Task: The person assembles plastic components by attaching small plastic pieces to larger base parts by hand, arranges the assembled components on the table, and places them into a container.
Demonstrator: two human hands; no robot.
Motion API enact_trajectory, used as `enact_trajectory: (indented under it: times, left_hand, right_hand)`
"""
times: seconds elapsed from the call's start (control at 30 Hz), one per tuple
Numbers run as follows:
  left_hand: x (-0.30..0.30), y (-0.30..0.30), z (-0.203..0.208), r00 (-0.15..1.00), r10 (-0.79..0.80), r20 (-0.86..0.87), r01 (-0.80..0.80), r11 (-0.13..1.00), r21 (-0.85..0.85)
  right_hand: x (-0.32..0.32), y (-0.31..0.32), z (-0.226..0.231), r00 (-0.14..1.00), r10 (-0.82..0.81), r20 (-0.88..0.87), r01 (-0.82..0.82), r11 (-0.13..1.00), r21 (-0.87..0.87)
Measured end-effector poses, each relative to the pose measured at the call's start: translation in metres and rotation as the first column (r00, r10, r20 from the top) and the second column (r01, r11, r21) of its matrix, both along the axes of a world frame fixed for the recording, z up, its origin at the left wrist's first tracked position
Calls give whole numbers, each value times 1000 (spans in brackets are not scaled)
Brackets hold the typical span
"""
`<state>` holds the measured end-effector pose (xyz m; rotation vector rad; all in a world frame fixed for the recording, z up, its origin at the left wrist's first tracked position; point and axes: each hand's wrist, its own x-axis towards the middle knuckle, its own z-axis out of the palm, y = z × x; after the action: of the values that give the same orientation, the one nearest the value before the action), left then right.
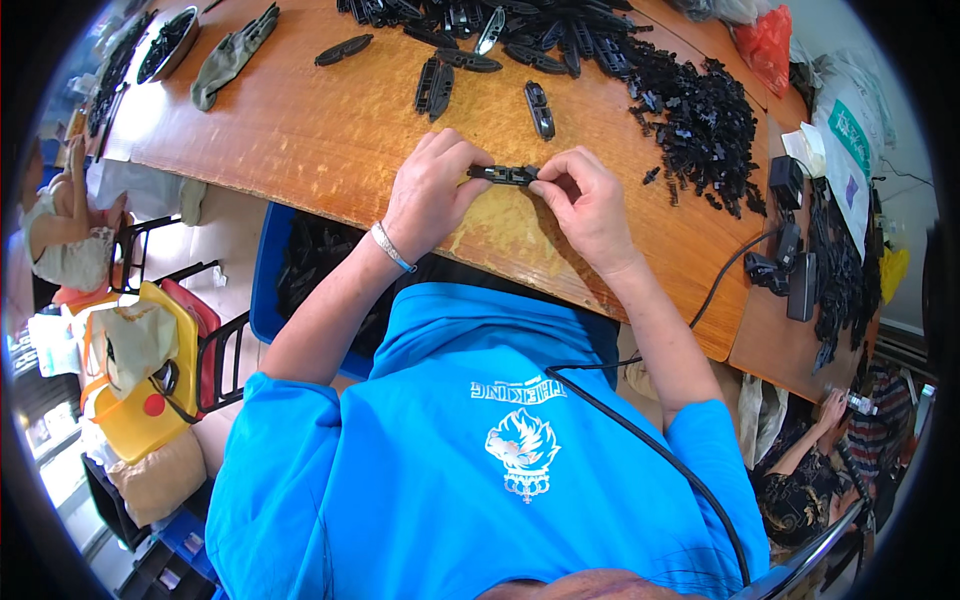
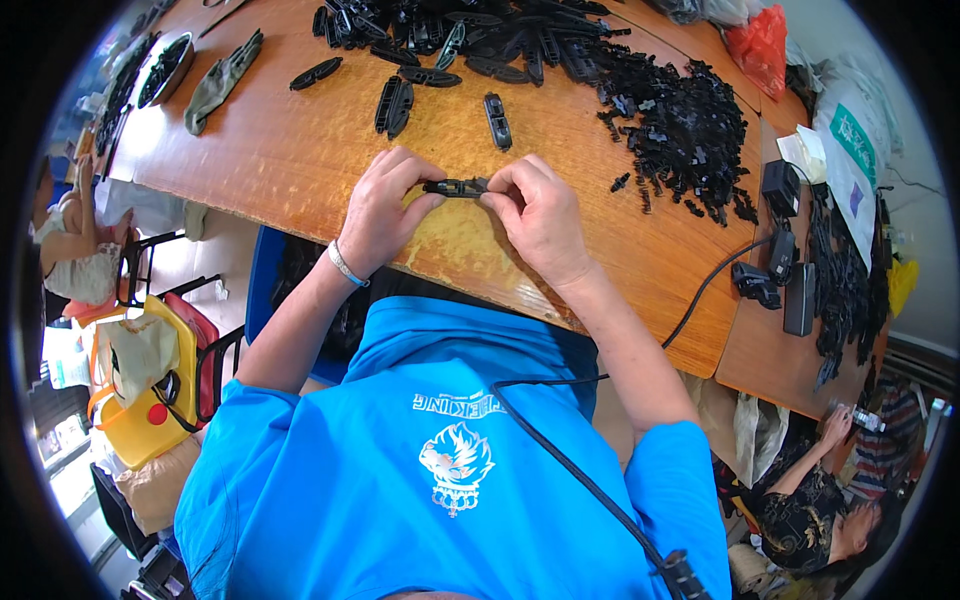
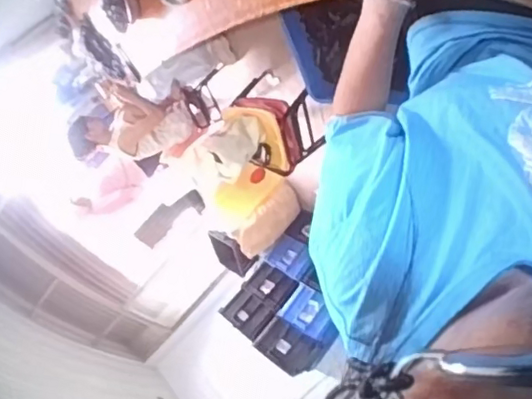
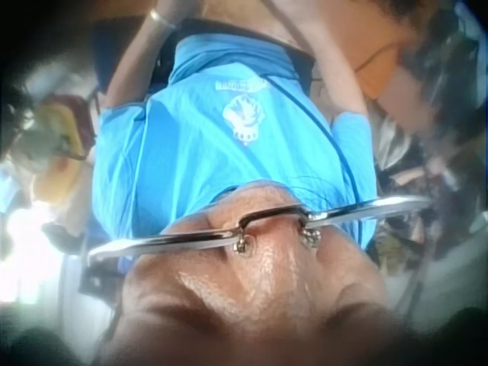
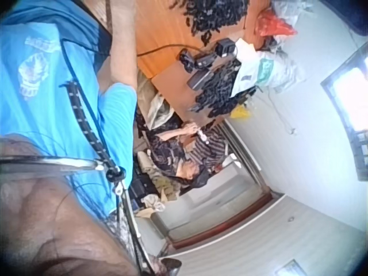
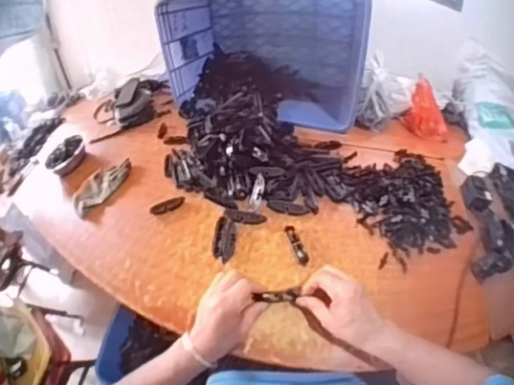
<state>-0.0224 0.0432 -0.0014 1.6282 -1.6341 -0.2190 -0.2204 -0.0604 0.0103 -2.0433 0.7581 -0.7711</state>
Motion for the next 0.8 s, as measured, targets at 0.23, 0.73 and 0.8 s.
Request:
enact_trajectory:
  times: [0.23,0.73,0.8]
  left_hand:
    - [-2,-3,0,999,-42,-26,43,998,49]
    - [3,-12,5,994,-64,-89,76,987,139]
    - [1,-17,10,996,-47,-82,63,977,204]
  right_hand:
    - [14,-2,9,986,165,-27,-168,971,-168]
    - [11,-13,16,957,193,-217,-207,977,-48]
    - [12,-18,13,963,152,-221,-154,988,11]
